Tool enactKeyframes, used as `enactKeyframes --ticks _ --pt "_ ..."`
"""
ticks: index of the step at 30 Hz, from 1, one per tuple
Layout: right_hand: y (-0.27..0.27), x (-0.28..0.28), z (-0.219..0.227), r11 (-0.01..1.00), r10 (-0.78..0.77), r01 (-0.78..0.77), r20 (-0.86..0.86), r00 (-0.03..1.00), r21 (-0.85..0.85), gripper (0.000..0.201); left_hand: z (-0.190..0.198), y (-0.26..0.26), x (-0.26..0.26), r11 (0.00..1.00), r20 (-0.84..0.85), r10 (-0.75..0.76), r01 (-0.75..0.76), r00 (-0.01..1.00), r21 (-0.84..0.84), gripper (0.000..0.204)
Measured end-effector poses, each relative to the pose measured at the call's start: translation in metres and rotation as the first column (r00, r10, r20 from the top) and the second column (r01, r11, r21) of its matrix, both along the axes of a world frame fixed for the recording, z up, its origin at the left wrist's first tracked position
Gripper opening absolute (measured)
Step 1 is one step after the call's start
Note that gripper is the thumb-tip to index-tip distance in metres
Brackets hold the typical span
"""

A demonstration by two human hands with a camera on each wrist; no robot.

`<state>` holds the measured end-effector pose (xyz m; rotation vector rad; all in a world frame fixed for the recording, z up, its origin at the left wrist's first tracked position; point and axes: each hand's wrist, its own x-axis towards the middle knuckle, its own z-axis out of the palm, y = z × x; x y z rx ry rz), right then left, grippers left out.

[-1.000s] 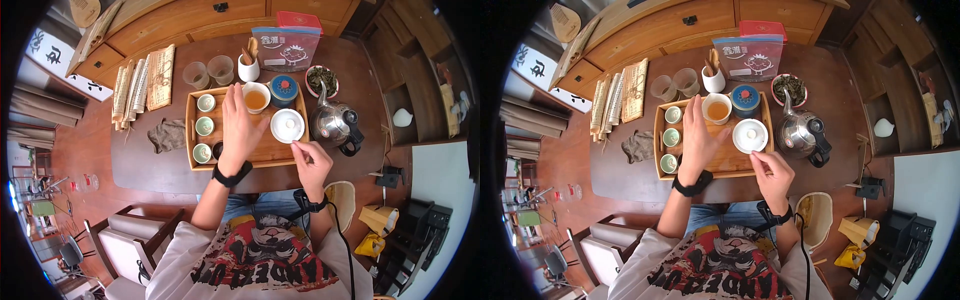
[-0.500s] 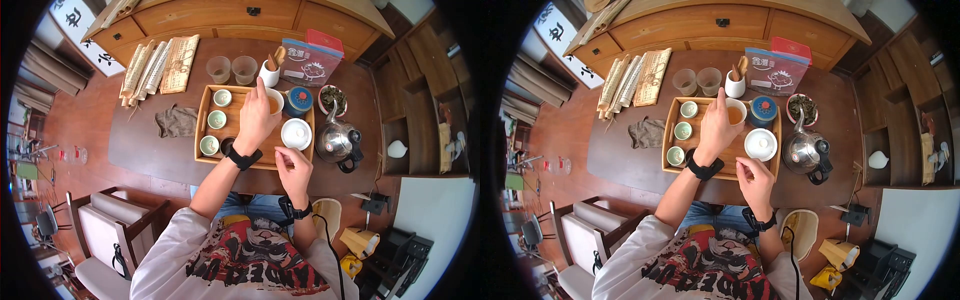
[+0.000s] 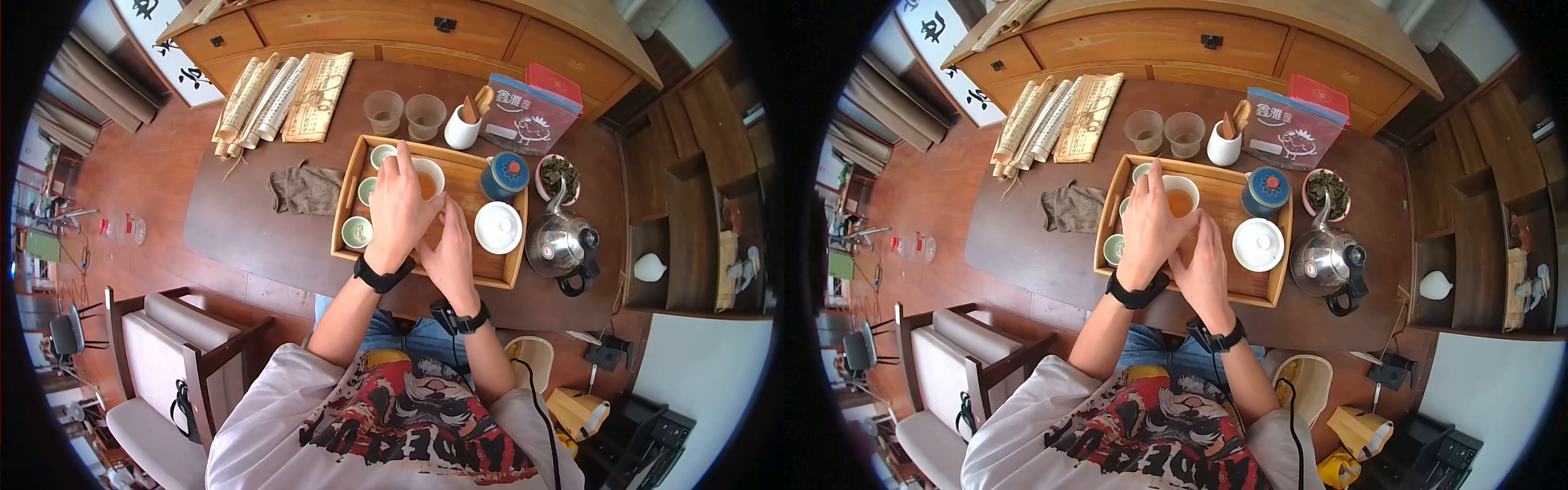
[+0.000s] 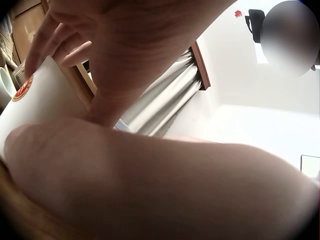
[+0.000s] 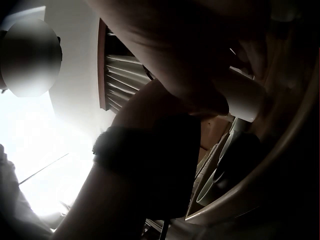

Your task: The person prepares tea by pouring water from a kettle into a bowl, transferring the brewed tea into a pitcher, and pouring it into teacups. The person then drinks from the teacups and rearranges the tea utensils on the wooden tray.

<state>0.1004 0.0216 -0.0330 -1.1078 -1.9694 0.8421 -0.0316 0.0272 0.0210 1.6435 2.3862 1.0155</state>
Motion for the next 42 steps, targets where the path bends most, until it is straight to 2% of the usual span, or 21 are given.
enactKeyframes --ticks 4,6,9,10,15,17,19,21,25,27,29,31,33,37,41,42 --pt "0.014 -0.017 0.002 0.999 -0.036 0.036 0.002 0.999 0.002 0.08 -0.006 -0.002 0.0 0.998 0.041 0.059 -0.059 0.997 -0.003 0.103" --pt "0.018 -0.022 0.014 0.997 -0.016 0.011 -0.061 0.998 -0.077 0.077 -0.008 -0.005 0.002 0.998 0.022 0.049 -0.049 0.999 0.025 0.102" --pt "0.027 -0.028 0.013 0.997 -0.04 0.035 -0.063 0.997 -0.071 0.068 -0.01 -0.006 0.004 0.997 -0.031 0.039 -0.037 0.999 0.075 0.1" --pt "0.028 -0.03 0.013 0.998 -0.04 0.036 -0.076 0.996 -0.048 0.059 -0.007 -0.009 0.003 0.998 0.033 0.007 -0.009 0.999 0.058 0.101" --pt "0.032 -0.036 0.0 0.999 -0.038 0.035 -0.104 0.994 -0.028 0.051 -0.018 -0.017 -0.007 0.993 0.138 -0.074 0.061 0.988 0.098 0.105" --pt "0.035 -0.036 -0.005 0.999 -0.049 0.05 -0.107 0.993 0.006 0.048 -0.021 -0.022 -0.011 0.988 0.24 -0.115 0.086 0.964 0.127 0.107" --pt "0.036 -0.038 -0.005 0.999 -0.05 0.051 -0.097 0.994 0.007 0.048 -0.02 -0.026 -0.015 0.984 0.248 -0.127 0.09 0.96 0.157 0.105" --pt "0.036 -0.037 -0.001 0.998 -0.066 0.066 -0.078 0.995 -0.004 0.052 -0.014 -0.029 -0.018 0.985 0.388 -0.147 0.099 0.91 0.14 0.103" --pt "0.041 -0.04 0.018 0.997 -0.066 0.07 -0.095 0.993 0.045 0.058 0.005 -0.036 -0.024 0.977 0.488 -0.192 0.119 0.852 0.175 0.1" --pt "0.047 -0.044 0.031 0.997 -0.061 0.067 -0.123 0.99 0.044 0.061 0.013 -0.039 -0.025 0.96 0.509 -0.22 0.093 0.832 0.263 0.1" --pt "0.056 -0.048 0.043 0.997 -0.036 0.044 -0.112 0.993 0.07 0.062 0.018 -0.039 -0.025 0.952 0.55 -0.222 0.059 0.805 0.299 0.095" --pt "0.071 -0.055 0.048 0.997 0.04 -0.024 -0.212 0.976 0.078 0.062 0.021 -0.036 -0.03 0.95 0.549 -0.254 0.099 0.796 0.296 0.094" --pt "0.086 -0.062 0.055 0.997 0.057 -0.046 -0.197 0.979 0.06 0.061 0.024 -0.03 -0.035 0.955 0.574 -0.247 0.094 0.781 0.283 0.091" --pt "0.112 -0.074 0.076 0.994 0.104 -0.102 -0.13 0.986 0.027 0.058 0.012 -0.008 -0.044 0.922 0.614 -0.299 0.056 0.73 0.382 0.093" --pt "0.136 -0.081 0.08 0.984 0.176 -0.177 -0.106 0.979 0.002 0.059 0.012 0.006 -0.051 0.947 0.68 -0.252 0.03 0.689 0.321 0.094" --pt "0.14 -0.082 0.083 0.982 0.191 -0.19 -0.032 0.981 0.006 0.06 0.011 0.008 -0.053 0.954 0.694 -0.238 0.029 0.68 0.299 0.095"
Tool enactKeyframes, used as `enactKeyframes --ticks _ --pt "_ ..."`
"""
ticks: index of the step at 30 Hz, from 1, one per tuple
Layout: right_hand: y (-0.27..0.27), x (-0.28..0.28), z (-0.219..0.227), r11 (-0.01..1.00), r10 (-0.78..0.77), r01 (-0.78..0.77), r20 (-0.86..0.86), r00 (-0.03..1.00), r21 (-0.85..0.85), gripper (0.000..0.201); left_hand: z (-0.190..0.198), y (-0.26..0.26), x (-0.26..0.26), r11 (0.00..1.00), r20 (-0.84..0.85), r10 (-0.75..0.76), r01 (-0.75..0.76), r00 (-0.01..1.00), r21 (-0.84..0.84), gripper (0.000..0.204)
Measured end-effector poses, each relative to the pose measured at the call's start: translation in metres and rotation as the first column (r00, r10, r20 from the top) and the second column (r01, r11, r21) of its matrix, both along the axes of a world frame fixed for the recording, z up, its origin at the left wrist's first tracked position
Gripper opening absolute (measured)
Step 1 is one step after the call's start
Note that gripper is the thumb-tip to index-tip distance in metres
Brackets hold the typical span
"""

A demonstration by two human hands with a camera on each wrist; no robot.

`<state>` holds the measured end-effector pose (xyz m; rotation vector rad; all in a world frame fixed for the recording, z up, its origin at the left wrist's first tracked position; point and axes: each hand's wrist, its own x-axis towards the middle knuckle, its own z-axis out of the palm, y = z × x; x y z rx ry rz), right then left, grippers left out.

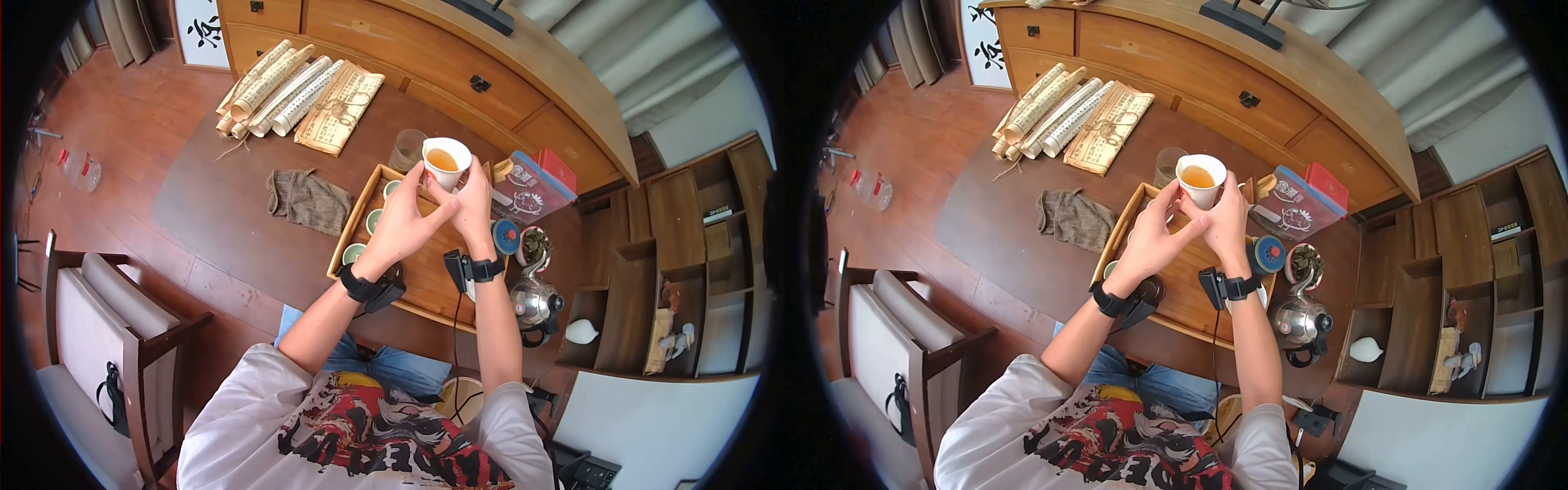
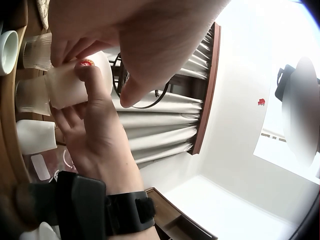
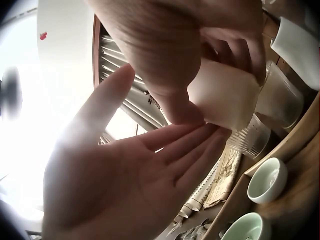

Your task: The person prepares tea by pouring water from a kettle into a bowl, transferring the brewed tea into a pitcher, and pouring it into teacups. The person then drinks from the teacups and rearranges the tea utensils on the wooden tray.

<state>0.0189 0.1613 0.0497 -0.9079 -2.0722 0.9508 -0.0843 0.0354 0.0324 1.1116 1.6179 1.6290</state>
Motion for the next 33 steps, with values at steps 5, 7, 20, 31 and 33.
enactKeyframes --ticks 5,7,20,31,33 --pt "0.013 -0.004 0.008 1.0 0.0 0.004 0.171 0.985 -0.022 0.062 -0.001 0.007 -0.005 0.999 0.104 -0.041 0.038 0.994 0.033 0.094" --pt "0.015 -0.004 0.011 0.999 0.014 -0.02 0.195 0.981 0.03 0.064 0.001 0.007 -0.007 0.997 0.142 -0.062 0.056 0.988 0.05 0.094" --pt "0.028 -0.002 0.022 0.999 0.032 -0.043 0.328 0.944 0.026 0.061 -0.004 0.012 -0.002 0.988 0.287 -0.106 0.068 0.952 0.137 0.086" --pt "0.032 -0.012 0.042 0.996 0.002 -0.038 0.418 0.908 0.079 0.065 -0.004 0.02 0.001 0.986 0.339 -0.105 0.052 0.935 0.16 0.083" --pt "0.032 -0.015 0.049 0.997 0.002 -0.034 0.414 0.91 0.07 0.065 0.002 0.019 0.0 0.979 0.366 -0.135 0.068 0.921 0.191 0.082"
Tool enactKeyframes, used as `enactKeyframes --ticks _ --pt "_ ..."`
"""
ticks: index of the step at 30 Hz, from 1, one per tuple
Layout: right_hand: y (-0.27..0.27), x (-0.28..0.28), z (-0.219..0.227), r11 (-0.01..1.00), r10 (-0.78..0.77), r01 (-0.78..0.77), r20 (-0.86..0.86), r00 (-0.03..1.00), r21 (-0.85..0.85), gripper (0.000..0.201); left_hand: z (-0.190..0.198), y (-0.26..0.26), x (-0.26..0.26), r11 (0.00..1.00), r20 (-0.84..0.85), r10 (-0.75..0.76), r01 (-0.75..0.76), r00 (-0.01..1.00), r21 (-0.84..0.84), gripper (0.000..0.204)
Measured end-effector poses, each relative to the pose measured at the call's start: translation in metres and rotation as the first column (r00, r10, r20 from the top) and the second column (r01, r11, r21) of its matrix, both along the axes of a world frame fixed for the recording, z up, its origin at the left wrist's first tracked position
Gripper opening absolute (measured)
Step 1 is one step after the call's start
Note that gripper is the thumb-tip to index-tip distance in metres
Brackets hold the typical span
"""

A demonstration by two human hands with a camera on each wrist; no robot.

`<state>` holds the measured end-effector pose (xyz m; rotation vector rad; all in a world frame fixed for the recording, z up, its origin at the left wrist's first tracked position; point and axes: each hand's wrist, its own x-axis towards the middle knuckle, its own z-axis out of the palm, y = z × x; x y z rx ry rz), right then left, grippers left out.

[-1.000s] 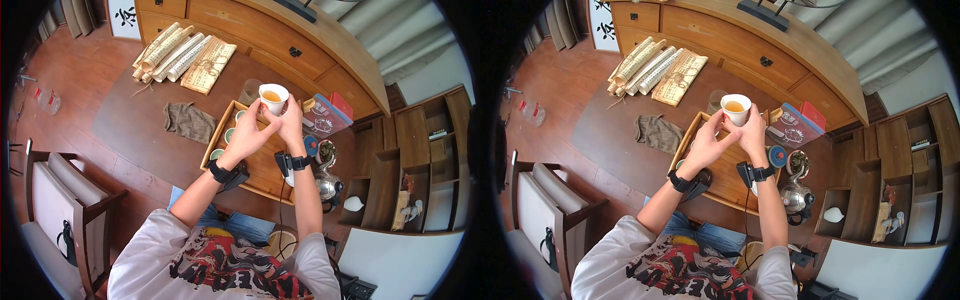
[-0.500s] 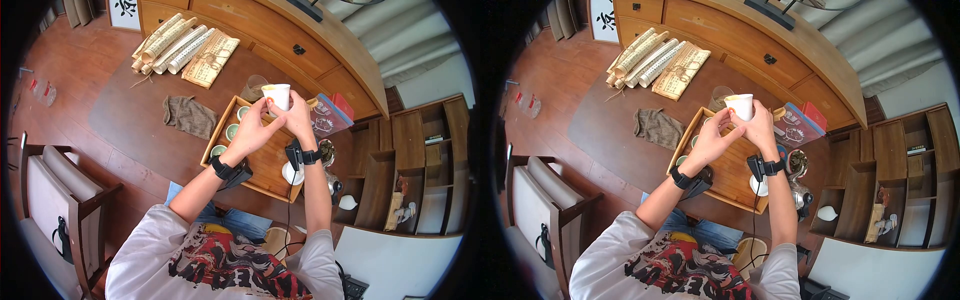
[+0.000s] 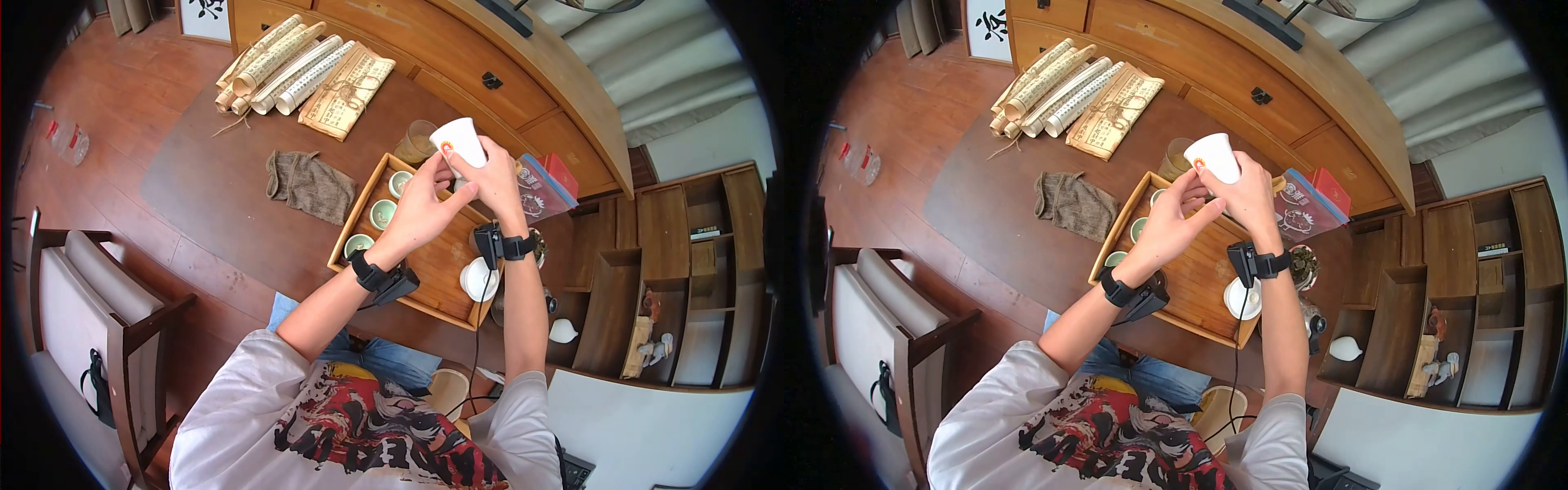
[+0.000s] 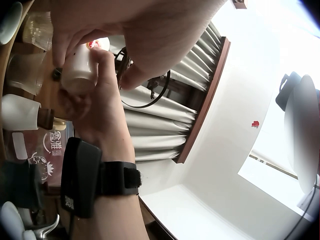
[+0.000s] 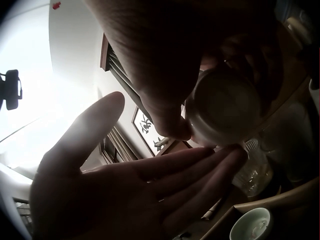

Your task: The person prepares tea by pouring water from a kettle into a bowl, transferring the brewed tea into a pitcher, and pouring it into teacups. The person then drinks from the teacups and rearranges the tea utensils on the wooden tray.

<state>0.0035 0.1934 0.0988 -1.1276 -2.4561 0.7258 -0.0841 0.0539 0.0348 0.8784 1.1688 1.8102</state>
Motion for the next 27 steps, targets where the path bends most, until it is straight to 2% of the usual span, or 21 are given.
enactKeyframes --ticks 6,10,11,13,21,26,27 --pt "0.003 -0.01 0.025 0.999 0.007 -0.008 0.027 1.0 0.032 0.066 0.012 0.004 0.004 0.996 0.091 0.023 -0.03 0.996 0.081 0.084" --pt "0.006 -0.014 0.025 0.997 0.017 -0.019 0.026 1.0 0.07 0.065 0.015 0.006 0.003 0.994 0.102 0.027 -0.038 0.994 0.105 0.084" --pt "0.006 -0.016 0.024 0.997 0.016 -0.018 0.026 1.0 0.07 0.065 0.014 0.008 0.002 0.995 0.15 -0.007 -0.008 0.989 0.097 0.083" --pt "0.004 -0.02 0.02 0.997 0.0 -0.011 0.132 0.991 0.08 0.064 0.014 0.006 0.003 0.996 0.199 -0.042 0.025 0.979 0.089 0.081" --pt "0.009 -0.02 0.008 0.996 0.01 -0.017 0.086 0.996 0.083 0.065 0.007 0.01 0.0 0.997 0.253 -0.035 0.016 0.967 0.078 0.075" --pt "0.006 -0.015 0.0 0.996 0.023 -0.03 0.07 0.997 0.088 0.063 0.005 0.009 0.002 0.998 0.222 -0.01 -0.004 0.975 0.062 0.074" --pt "-0.002 -0.012 0.003 0.998 0.016 -0.017 0.022 1.0 0.066 0.062 0.005 0.009 0.001 0.998 0.204 0.009 -0.022 0.979 0.061 0.074"
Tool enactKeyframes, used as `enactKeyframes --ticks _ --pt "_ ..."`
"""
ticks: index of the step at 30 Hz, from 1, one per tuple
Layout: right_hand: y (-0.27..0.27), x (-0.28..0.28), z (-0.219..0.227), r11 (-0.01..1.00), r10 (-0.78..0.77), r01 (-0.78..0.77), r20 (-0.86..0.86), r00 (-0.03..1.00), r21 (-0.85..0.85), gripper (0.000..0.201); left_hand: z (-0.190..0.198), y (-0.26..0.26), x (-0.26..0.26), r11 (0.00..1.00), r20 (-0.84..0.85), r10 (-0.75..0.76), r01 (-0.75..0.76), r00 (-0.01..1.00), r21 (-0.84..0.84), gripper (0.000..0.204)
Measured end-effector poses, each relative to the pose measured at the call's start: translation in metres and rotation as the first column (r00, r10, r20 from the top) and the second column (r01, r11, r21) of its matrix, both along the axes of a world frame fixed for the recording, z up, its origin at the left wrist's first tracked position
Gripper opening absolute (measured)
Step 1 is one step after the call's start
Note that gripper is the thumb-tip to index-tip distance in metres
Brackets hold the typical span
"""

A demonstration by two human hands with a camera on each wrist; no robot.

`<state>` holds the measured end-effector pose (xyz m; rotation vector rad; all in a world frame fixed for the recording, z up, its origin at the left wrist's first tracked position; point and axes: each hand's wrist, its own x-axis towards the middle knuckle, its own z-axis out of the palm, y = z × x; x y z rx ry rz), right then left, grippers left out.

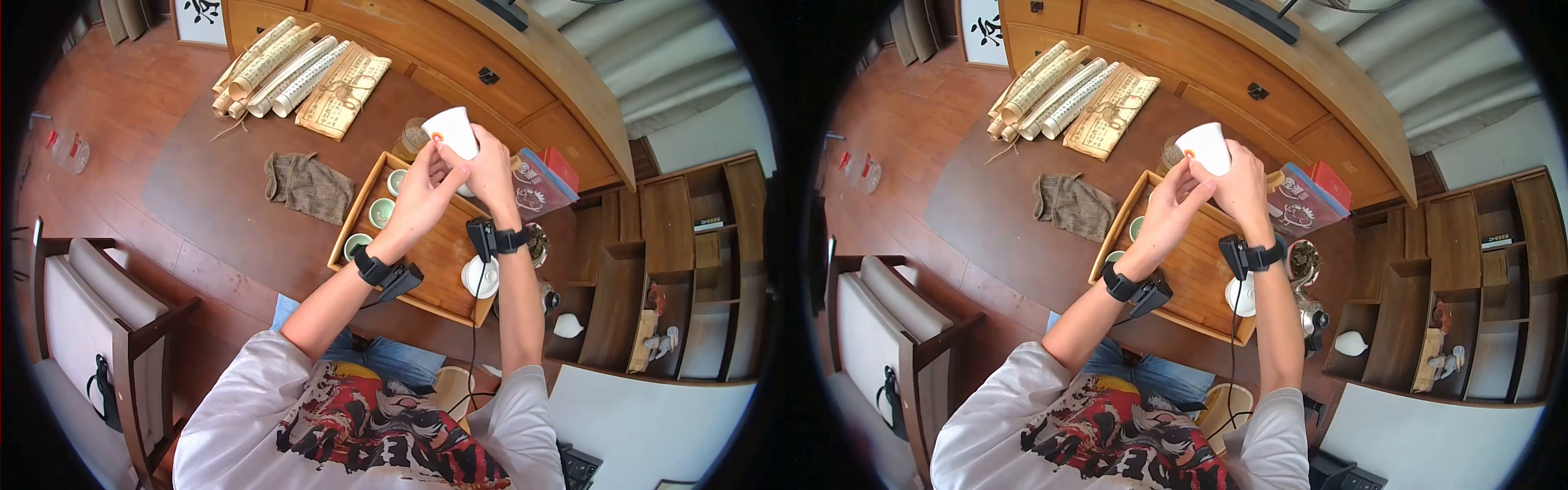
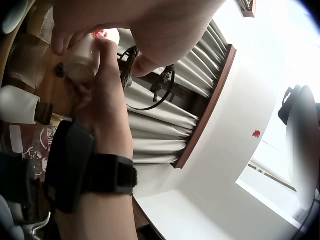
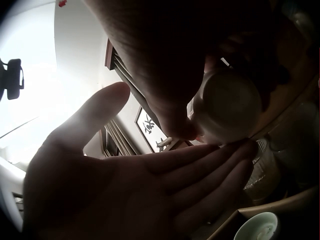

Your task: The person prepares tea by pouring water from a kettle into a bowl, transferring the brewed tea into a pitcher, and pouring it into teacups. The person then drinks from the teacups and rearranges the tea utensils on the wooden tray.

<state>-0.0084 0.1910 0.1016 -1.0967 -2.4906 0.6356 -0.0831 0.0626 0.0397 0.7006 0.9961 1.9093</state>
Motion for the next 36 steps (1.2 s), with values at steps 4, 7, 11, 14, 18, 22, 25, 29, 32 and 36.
enactKeyframes --ticks 4,7,11,14,18,22,25,29,32,36 --pt "-0.023 0.025 -0.023 0.994 -0.024 -0.008 -0.296 0.955 -0.106 0.059 -0.004 -0.019 0.006 0.998 -0.208 0.054 -0.058 0.977 -0.012 0.079" --pt "-0.057 0.047 -0.019 0.999 -0.039 0.026 -0.304 0.952 -0.047 0.063 -0.008 -0.038 0.018 0.991 -0.416 0.077 -0.114 0.906 -0.065 0.086" --pt "-0.088 0.079 -0.05 0.983 -0.181 0.156 -0.382 0.906 -0.097 0.06 -0.008 -0.057 0.034 0.988 -0.449 -0.083 0.014 0.89 -0.156 0.089" --pt "-0.108 0.096 -0.068 0.961 -0.275 0.253 -0.366 0.889 -0.108 0.061 -0.035 -0.057 0.053 0.972 -0.36 -0.178 0.106 0.916 -0.211 0.088" --pt "-0.121 0.115 -0.087 0.926 -0.377 0.356 -0.277 0.884 -0.124 0.066 -0.045 -0.054 0.068 0.937 -0.236 -0.291 0.226 0.927 -0.266 0.083" --pt "-0.121 0.122 -0.097 0.916 -0.402 0.391 -0.19 0.896 -0.092 0.068 -0.055 -0.049 0.077 0.943 -0.227 -0.292 0.24 0.929 -0.23 0.081" --pt "-0.119 0.122 -0.104 0.922 -0.354 0.376 -0.195 0.915 0.095 0.07 -0.055 -0.046 0.077 0.945 -0.261 -0.284 0.223 0.923 -0.24 0.079" --pt "-0.119 0.119 -0.1 0.923 -0.378 0.385 -0.157 0.912 0.016 0.072 -0.045 -0.045 0.073 0.931 -0.263 -0.305 0.228 0.915 -0.286 0.079" --pt "-0.119 0.12 -0.105 0.93 -0.349 0.361 -0.138 0.927 0.065 0.073 -0.043 -0.048 0.07 0.91 -0.301 -0.327 0.214 0.896 -0.354 0.08" --pt "-0.119 0.119 -0.112 0.942 -0.322 0.329 -0.091 0.942 0.069 0.078 -0.059 -0.045 0.072 0.951 -0.416 -0.204 0.078 0.886 -0.3 0.093"
